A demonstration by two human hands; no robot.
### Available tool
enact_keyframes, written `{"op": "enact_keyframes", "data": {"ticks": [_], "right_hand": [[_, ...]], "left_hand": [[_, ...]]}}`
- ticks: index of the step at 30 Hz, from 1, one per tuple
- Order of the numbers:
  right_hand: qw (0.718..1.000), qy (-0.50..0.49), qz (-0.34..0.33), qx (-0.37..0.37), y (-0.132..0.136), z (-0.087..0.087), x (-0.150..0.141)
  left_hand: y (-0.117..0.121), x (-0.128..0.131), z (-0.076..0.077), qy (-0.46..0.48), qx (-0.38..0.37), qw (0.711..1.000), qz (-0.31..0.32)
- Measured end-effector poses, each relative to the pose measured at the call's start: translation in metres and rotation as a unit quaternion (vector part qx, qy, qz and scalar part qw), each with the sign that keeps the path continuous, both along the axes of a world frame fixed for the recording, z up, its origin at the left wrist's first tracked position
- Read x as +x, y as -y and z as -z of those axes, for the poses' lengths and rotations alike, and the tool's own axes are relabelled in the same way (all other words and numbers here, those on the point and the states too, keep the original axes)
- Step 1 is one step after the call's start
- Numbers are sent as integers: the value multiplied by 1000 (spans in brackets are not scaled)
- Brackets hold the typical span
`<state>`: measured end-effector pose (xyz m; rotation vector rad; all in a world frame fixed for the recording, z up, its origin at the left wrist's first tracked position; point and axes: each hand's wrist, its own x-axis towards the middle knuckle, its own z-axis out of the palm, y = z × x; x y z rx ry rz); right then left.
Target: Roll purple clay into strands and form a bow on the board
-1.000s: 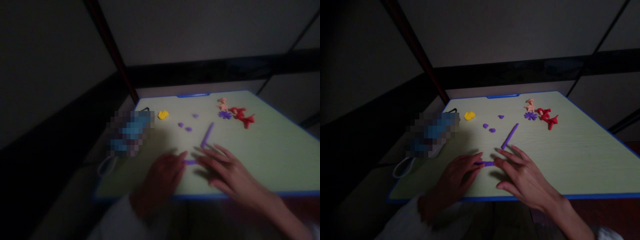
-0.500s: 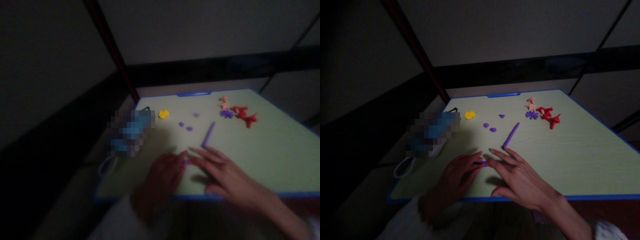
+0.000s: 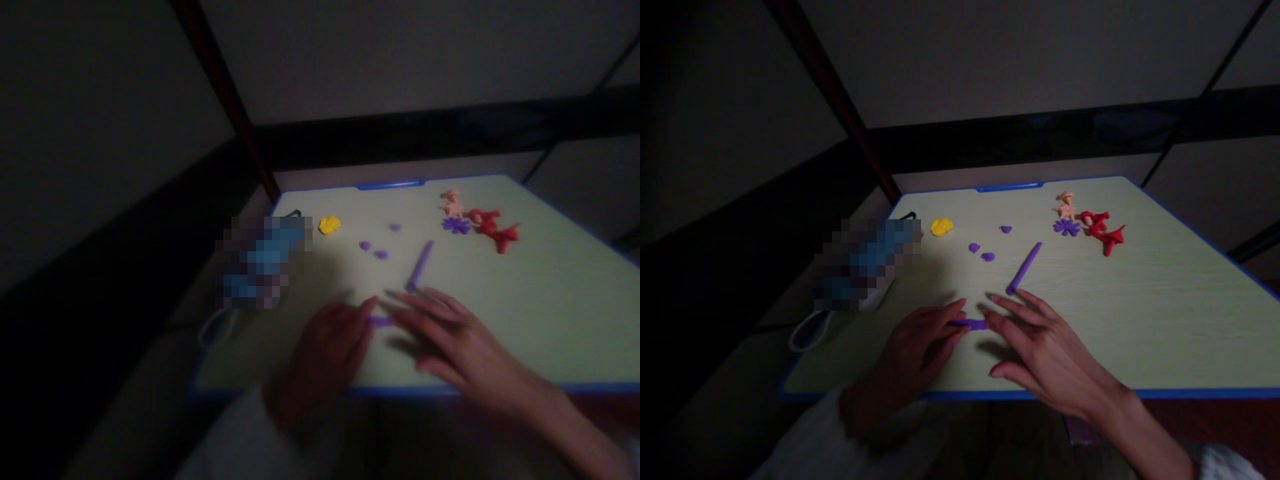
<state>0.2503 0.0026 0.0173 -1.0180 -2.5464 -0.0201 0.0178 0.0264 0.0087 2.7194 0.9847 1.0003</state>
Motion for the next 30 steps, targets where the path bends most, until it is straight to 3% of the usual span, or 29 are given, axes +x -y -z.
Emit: {"op": "enact_keyframes", "data": {"ticks": [9, 15, 21, 24, 27, 30], "right_hand": [[1000, -16, -7, -9, -1, -2, -2], [998, 11, -31, -58, -3, -4, -5], [998, -37, -17, -41, 0, -3, -1], [992, -109, 7, -58, 0, -4, -1], [971, -205, 59, -103, -6, -3, -3], [955, -236, 76, -163, -16, 3, -6]], "left_hand": [[-1, -1, 1, 0, -16, 1000, -8], [-2, 0, 2, 1, -22, 1000, -9], [-2, -2, 5, 6, -33, 999, 4], [-3, -2, 5, 28, -85, 996, 1], [-3, -2, 5, 63, -199, 978, -6], [-2, -1, 5, 78, -292, 953, 8]]}}
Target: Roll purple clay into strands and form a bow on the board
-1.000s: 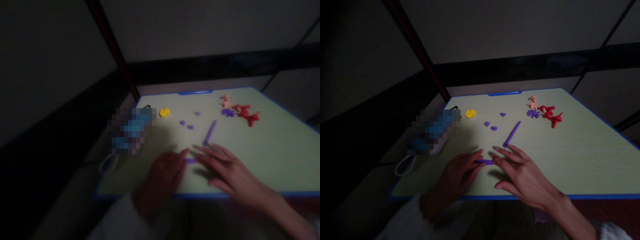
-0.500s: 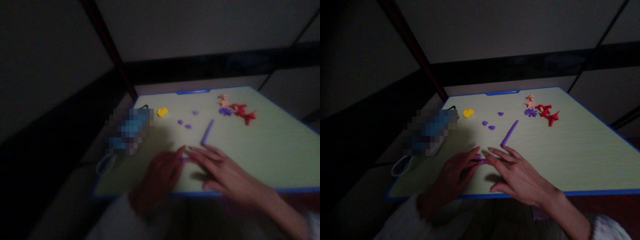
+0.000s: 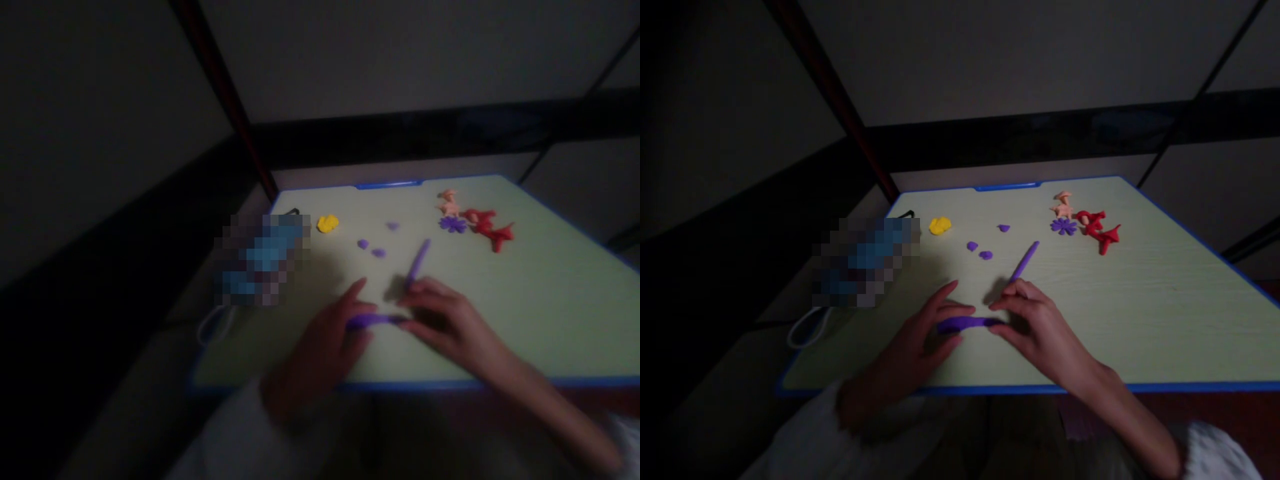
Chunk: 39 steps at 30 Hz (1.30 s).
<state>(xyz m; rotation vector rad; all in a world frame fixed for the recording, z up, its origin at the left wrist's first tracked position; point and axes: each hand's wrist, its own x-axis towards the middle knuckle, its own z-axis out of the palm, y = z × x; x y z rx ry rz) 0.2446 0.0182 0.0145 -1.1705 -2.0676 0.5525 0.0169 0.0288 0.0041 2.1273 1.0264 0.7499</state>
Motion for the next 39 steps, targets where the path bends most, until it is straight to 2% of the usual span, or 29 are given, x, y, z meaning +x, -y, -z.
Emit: {"op": "enact_keyframes", "data": {"ticks": [5, 12, 22, 39], "right_hand": [[999, -5, -14, -48, -10, 9, -3], [998, -2, -49, -49, -12, 3, -3], [998, -2, -63, -30, -13, 5, 1], [996, -21, -73, -36, -14, 1, 1]], "left_hand": [[2, 2, 0, 29, -42, 998, 23], [2, 2, 1, 24, -73, 997, 16], [1, 1, 4, -7, -57, 997, 47], [1, 0, -3, -81, -6, 994, 76]]}}
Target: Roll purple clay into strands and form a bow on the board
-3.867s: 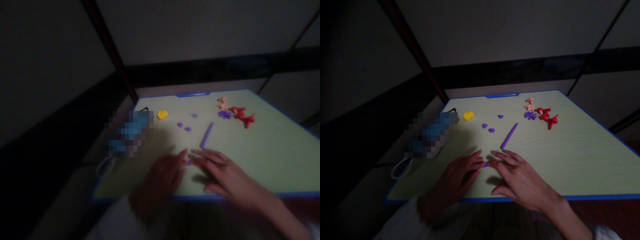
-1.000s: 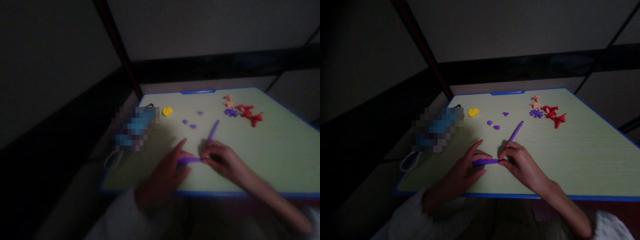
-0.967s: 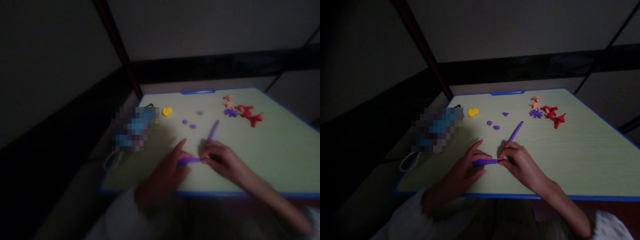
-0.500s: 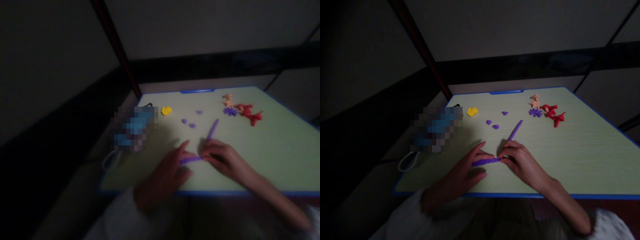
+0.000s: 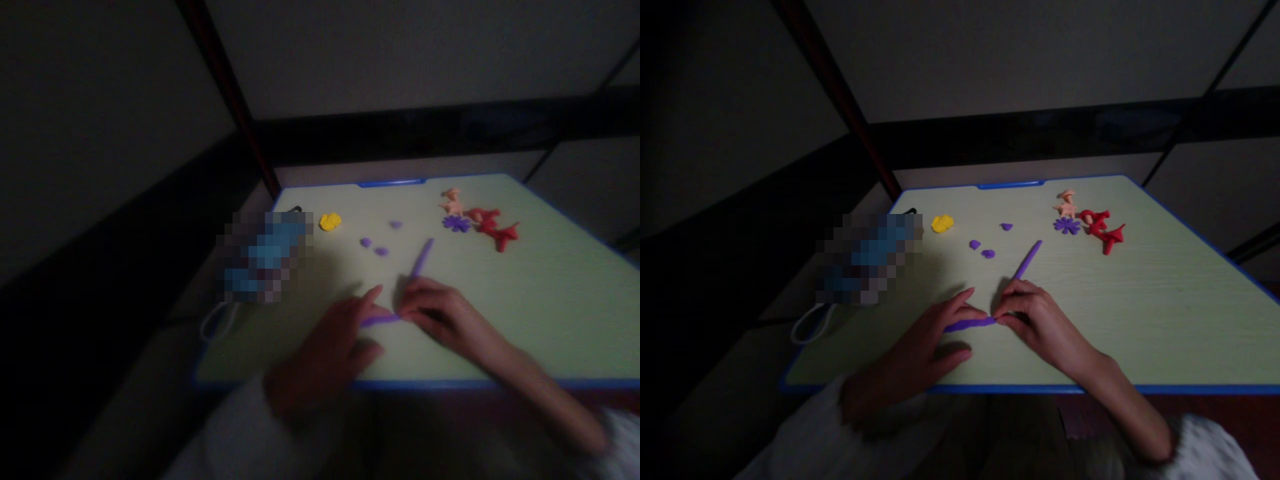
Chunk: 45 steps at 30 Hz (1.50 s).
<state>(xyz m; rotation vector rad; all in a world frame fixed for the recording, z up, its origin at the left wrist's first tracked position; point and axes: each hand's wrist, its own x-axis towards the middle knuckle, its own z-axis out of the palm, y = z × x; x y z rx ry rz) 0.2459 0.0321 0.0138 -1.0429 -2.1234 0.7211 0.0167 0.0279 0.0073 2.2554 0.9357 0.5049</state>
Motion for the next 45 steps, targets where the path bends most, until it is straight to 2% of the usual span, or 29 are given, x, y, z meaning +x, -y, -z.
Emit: {"op": "enact_keyframes", "data": {"ticks": [3, 8, 14, 19, 28, 40, 45], "right_hand": [[1000, 5, -8, -2, 1, 0, 3], [998, 47, -41, 11, 4, 0, 16], [1000, -9, 13, -14, 1, 0, 19], [999, -16, 2, -50, -6, -1, 14], [999, -6, 4, -36, -2, -3, 12], [992, -74, 38, -96, -6, 3, 4], [992, -73, 48, -87, -6, 3, 4]], "left_hand": [[0, 1, -5, -30, 23, 999, 11], [-1, 4, -10, -60, 77, 993, 64], [0, 2, -8, -71, 58, 995, 30], [0, 0, -7, -66, 44, 997, 19], [0, 0, -4, -64, 55, 996, 19], [-1, 1, -6, -46, 54, 997, 21], [-1, 2, -6, -56, 43, 997, 17]]}}
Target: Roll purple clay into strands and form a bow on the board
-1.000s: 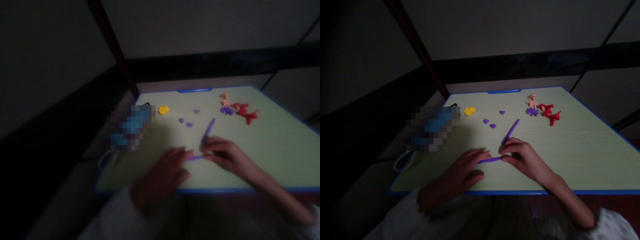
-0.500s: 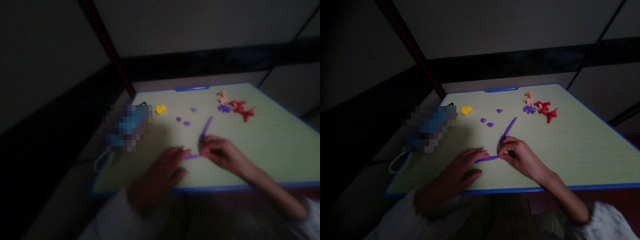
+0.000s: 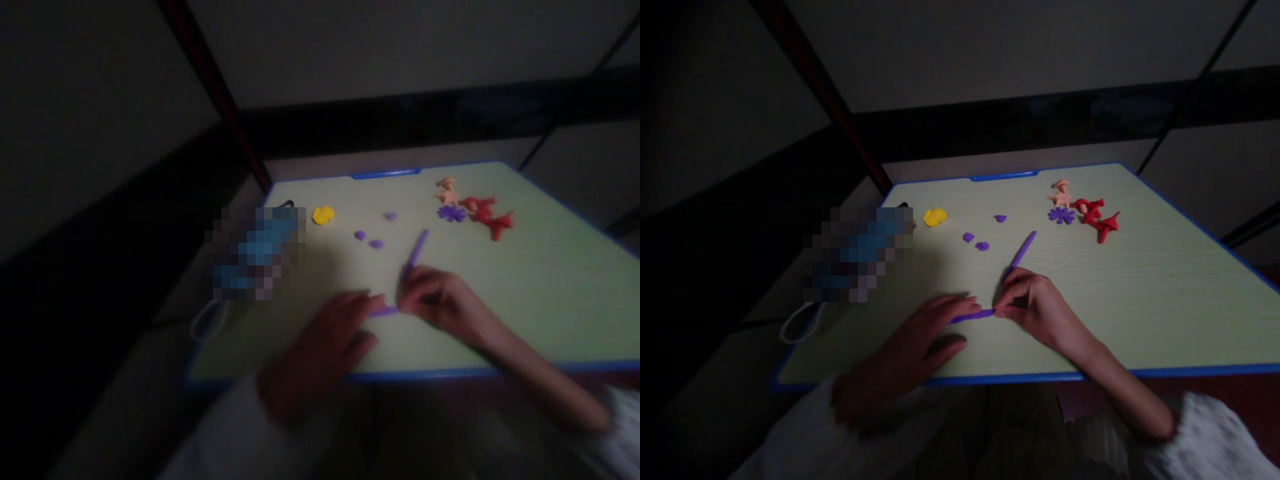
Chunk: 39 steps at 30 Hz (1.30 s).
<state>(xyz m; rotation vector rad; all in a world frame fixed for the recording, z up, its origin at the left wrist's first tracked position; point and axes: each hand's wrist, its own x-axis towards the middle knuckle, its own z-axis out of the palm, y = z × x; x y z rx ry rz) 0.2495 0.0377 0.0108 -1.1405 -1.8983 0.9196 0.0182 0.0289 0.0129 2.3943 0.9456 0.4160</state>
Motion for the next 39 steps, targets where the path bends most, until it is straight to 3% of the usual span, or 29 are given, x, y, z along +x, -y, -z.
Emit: {"op": "enact_keyframes", "data": {"ticks": [15, 23, 31, 39], "right_hand": [[1000, 7, 9, 20, 4, 0, 8], [999, -19, 8, -26, 3, 2, 0], [999, 18, 44, 11, 5, 6, -13], [1000, -6, 16, 15, 6, 5, -8]], "left_hand": [[-1, 1, 1, 3, 8, 1000, 6], [-1, 0, 2, -4, 18, 1000, 6], [1, -1, 0, -7, 12, 1000, 3], [1, 0, 0, 3, 14, 1000, 3]]}}
